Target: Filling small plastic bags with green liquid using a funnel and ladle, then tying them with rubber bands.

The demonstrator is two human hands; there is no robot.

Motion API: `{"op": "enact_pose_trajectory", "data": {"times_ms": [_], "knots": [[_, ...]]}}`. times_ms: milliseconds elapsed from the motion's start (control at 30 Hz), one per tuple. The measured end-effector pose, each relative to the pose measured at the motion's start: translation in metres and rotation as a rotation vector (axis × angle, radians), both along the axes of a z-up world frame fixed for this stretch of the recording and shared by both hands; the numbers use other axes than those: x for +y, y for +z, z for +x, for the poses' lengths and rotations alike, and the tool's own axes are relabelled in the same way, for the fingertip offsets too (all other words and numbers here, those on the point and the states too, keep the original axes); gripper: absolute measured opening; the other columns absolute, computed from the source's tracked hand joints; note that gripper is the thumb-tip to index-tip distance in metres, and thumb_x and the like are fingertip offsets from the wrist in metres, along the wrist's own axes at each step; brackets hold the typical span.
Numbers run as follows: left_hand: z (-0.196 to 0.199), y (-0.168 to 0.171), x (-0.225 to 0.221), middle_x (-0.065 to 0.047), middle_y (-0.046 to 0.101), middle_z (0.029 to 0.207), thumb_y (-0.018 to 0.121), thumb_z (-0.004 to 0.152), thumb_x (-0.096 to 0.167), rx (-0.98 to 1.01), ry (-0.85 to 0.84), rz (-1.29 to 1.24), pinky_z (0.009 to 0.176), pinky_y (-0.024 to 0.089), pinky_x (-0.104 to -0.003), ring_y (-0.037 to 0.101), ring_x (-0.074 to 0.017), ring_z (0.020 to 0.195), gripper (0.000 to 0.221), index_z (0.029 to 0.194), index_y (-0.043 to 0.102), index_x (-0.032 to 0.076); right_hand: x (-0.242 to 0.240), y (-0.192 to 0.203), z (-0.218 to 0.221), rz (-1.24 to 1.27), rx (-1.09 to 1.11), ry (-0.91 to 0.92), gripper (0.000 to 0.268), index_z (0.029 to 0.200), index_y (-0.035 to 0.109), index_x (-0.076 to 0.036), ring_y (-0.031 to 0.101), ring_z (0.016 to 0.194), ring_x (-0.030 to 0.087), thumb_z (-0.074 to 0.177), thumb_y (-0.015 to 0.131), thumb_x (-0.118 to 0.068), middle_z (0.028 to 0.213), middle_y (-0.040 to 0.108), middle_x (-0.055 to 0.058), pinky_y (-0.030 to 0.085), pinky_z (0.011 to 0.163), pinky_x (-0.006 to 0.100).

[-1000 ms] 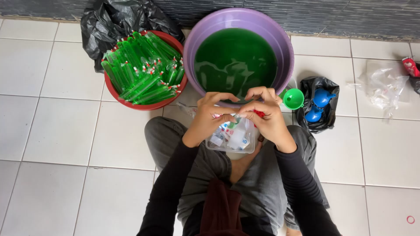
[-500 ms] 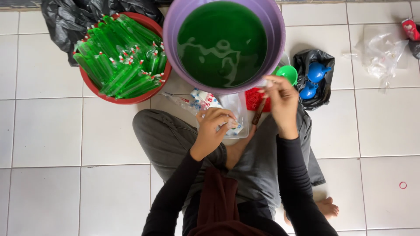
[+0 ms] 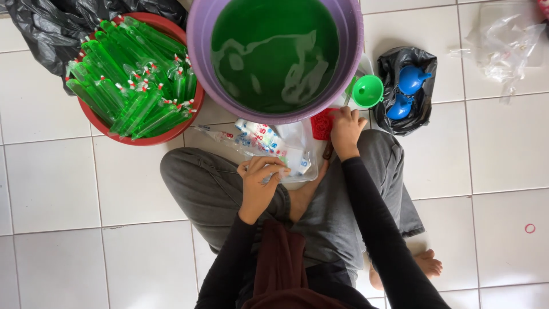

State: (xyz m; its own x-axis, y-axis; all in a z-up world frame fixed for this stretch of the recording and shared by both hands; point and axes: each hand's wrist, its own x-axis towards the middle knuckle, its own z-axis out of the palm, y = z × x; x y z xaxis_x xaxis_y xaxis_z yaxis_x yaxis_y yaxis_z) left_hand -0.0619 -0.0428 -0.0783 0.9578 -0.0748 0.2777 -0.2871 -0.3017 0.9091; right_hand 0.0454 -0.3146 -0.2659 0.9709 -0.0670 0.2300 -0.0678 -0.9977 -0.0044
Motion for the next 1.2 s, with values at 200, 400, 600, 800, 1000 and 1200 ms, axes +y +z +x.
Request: {"op": "enact_pose_trajectory", "data": {"times_ms": [200, 400, 600, 800, 1000, 1200], "knots": [[0.006, 0.009, -0.006, 0.001, 0.071, 0.095, 0.067, 0.095, 0.002, -0.183, 0.0, -0.027, 0.1, 0.026, -0.042, 0.06, -0.0183, 0.096, 0.026, 0.101, 0.084, 0.021, -0.008, -0.075, 0.025, -0.002, 0.025, -0.004, 0.011, 0.089, 0.074, -0.022, 0.039, 0.107, 0.024, 0.093, 0.068, -0.03, 0.106, 0.05, -0.001, 0.023, 0.091, 0.046], [0.011, 0.032, -0.013, -0.003, 0.069, 0.086, 0.067, 0.088, -0.008, -0.258, 0.026, -0.048, 0.089, 0.048, -0.038, 0.057, -0.0227, 0.088, 0.03, 0.101, 0.083, 0.014, -0.011, -0.043, 0.016, 0.112, -0.035, -0.062, 0.013, 0.088, 0.072, -0.026, 0.042, 0.104, 0.023, 0.086, 0.079, -0.036, 0.104, 0.051, -0.005, 0.023, 0.088, 0.047], [0.004, 0.04, -0.012, 0.0, 0.067, 0.075, 0.07, 0.086, -0.009, -0.223, 0.127, -0.07, 0.09, 0.046, -0.037, 0.055, -0.018, 0.082, 0.032, 0.097, 0.084, 0.018, -0.023, -0.037, -0.001, 0.461, 0.057, -0.263, 0.012, 0.095, 0.07, -0.033, 0.044, 0.108, 0.02, 0.094, 0.076, -0.044, 0.107, 0.057, -0.011, 0.024, 0.095, 0.056], [-0.003, 0.019, -0.002, 0.002, 0.064, 0.075, 0.073, 0.094, 0.014, -0.123, 0.136, -0.025, 0.106, 0.019, -0.047, 0.058, -0.0165, 0.084, 0.011, 0.086, 0.078, 0.02, 0.028, 0.085, -0.055, 0.885, -0.079, -0.154, 0.013, 0.094, 0.075, -0.021, 0.058, 0.099, 0.021, 0.097, 0.076, -0.033, 0.103, 0.069, -0.005, 0.038, 0.086, 0.043], [-0.005, 0.049, 0.001, 0.001, 0.069, 0.129, 0.079, 0.089, 0.022, -0.139, 0.085, 0.031, 0.112, 0.006, -0.058, 0.053, -0.0251, 0.132, 0.008, 0.083, 0.074, 0.022, 0.098, 0.196, -0.102, 1.041, -0.15, 0.259, 0.007, 0.1, 0.078, -0.019, 0.053, 0.097, 0.019, 0.093, 0.077, -0.02, 0.104, 0.065, -0.002, 0.036, 0.09, 0.035], [-0.007, 0.034, 0.013, 0.009, 0.075, 0.091, 0.081, 0.089, 0.024, -0.081, 0.13, -0.035, 0.11, 0.013, -0.049, 0.065, -0.0149, 0.095, 0.009, 0.083, 0.075, 0.022, 0.119, 0.227, -0.125, 0.984, -0.159, 0.344, 0.006, 0.099, 0.077, -0.021, 0.049, 0.086, 0.016, 0.093, 0.076, -0.021, 0.09, 0.062, -0.004, 0.027, 0.09, 0.032]]}}
